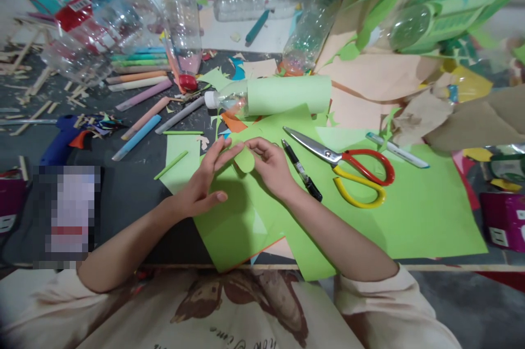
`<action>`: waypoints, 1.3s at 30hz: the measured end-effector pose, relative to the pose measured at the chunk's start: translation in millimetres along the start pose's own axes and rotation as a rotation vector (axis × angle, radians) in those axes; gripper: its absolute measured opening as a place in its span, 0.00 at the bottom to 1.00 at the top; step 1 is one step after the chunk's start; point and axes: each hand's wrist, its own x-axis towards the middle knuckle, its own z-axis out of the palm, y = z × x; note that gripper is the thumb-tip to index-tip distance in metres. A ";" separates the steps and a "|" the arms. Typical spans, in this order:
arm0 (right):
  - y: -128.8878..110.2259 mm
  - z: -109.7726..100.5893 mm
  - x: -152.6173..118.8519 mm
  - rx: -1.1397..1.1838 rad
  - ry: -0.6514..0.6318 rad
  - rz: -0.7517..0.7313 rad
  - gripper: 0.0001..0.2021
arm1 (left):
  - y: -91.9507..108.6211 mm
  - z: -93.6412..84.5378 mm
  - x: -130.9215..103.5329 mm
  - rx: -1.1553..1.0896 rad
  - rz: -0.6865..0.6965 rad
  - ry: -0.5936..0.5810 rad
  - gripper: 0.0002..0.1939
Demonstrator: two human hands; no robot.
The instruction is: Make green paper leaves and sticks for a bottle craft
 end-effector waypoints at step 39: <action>-1.3 -3.0 -0.8 -0.025 -0.152 0.015 0.17 | -7.7 6.5 0.4 0.243 -0.073 0.005 0.40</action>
